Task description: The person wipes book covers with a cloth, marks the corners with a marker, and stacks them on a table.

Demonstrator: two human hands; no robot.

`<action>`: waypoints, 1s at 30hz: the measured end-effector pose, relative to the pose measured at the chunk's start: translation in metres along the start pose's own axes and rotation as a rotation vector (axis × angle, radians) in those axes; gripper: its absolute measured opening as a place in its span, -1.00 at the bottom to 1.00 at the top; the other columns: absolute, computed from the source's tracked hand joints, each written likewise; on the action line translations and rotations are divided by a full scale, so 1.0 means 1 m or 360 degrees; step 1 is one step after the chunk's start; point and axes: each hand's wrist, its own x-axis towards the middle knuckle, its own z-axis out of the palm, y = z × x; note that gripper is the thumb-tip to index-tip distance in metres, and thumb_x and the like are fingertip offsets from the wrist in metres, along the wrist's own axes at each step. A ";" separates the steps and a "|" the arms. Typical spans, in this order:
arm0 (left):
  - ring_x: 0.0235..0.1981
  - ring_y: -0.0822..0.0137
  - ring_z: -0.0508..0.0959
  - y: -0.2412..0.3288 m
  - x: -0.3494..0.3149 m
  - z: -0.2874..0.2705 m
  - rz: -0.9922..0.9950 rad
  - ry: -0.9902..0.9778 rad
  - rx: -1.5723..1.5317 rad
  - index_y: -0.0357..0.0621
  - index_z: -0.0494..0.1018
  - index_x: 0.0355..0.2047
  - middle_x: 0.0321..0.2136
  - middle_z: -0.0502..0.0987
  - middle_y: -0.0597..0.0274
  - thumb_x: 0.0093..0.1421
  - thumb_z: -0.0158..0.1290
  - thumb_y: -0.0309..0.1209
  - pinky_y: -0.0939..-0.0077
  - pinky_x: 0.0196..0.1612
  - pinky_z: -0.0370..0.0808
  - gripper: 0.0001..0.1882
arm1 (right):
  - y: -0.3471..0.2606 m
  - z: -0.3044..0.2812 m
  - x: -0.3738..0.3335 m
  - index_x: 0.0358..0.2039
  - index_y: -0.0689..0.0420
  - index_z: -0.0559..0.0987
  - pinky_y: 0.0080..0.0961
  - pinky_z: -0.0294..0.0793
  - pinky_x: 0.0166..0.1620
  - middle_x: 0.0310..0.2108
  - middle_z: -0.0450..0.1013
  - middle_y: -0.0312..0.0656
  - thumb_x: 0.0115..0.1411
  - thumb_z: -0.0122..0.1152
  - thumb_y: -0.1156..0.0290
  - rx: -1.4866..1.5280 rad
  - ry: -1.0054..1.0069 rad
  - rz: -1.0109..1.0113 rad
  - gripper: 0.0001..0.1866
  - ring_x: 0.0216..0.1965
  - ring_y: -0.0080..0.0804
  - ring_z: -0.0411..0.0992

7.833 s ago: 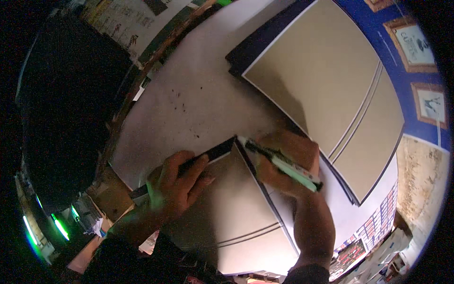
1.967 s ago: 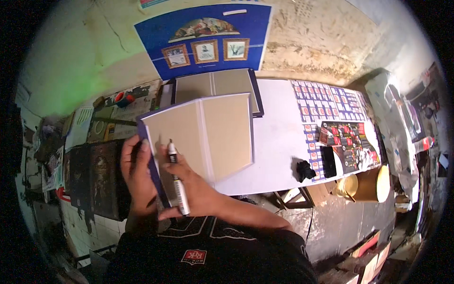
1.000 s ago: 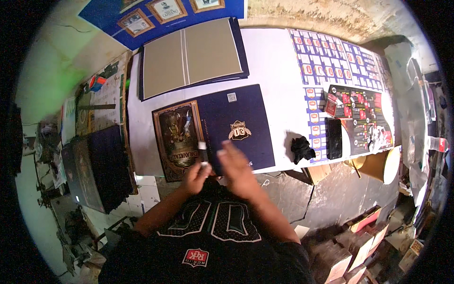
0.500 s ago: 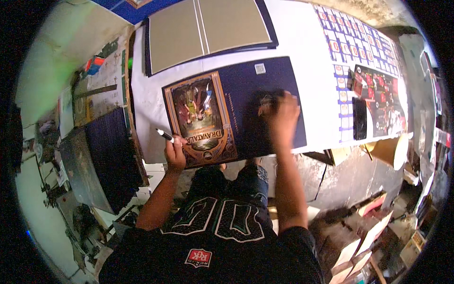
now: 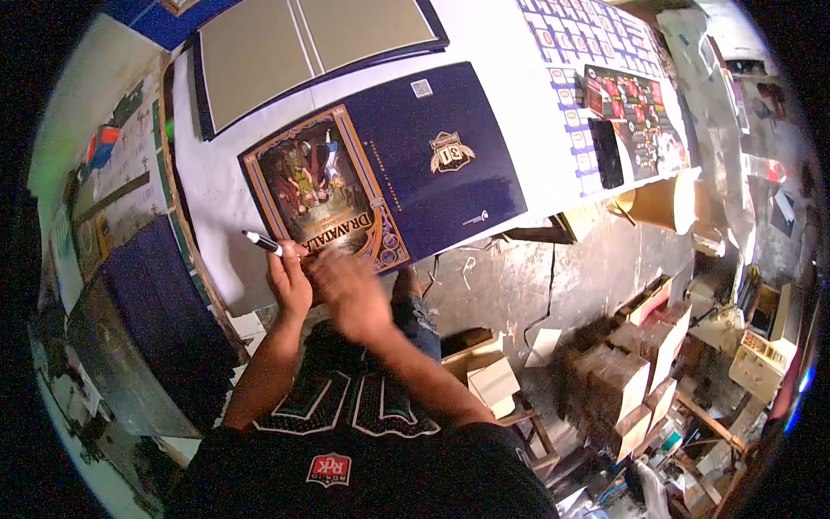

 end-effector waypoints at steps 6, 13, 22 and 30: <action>-0.44 0.25 0.56 0.017 0.004 0.014 -0.0043 -0.0124 -0.0135 -0.23 0.37 -0.18 -0.48 0.54 0.15 0.42 -0.16 -0.30 0.38 -0.34 0.46 -0.76 | 0.220 -0.021 0.028 0.26 0.20 0.26 -0.01 0.07 0.32 0.32 0.12 0.09 0.31 -0.05 0.30 -0.0189 0.0738 0.0065 -0.46 0.35 0.06 0.05; -0.46 0.20 0.54 0.002 0.004 -0.002 -0.0100 0.0046 -0.0153 -0.25 0.39 -0.22 -0.49 0.53 0.14 0.42 -0.18 -0.29 0.31 -0.34 0.46 -0.74 | 0.008 -0.015 0.012 0.31 0.10 0.23 0.11 -0.15 0.37 0.30 0.16 0.05 0.20 -0.06 0.27 -0.0425 -0.0165 -0.0098 -0.37 0.37 0.01 0.04; -0.49 0.20 0.52 0.002 0.001 0.006 -0.0023 0.0157 -0.0171 -0.30 0.38 -0.23 -0.50 0.51 0.10 0.40 -0.17 -0.38 0.38 -0.36 0.44 -0.78 | 0.012 -0.030 0.091 0.31 0.20 0.20 -0.07 -0.12 0.40 0.35 0.08 0.05 0.29 -0.23 0.30 -0.0241 -0.0169 -0.0338 -0.42 0.40 -0.05 -0.03; -0.55 0.29 0.44 0.000 0.004 0.019 -0.0249 0.0148 -0.0288 -0.22 0.38 -0.34 -0.52 0.46 0.19 0.40 -0.19 -0.24 0.38 -0.44 0.38 -0.69 | 0.160 -0.079 0.277 0.27 0.19 0.24 -0.11 -0.05 0.38 0.30 0.15 0.06 0.38 -0.19 0.12 -0.0247 0.0752 0.0309 -0.44 0.36 -0.03 0.05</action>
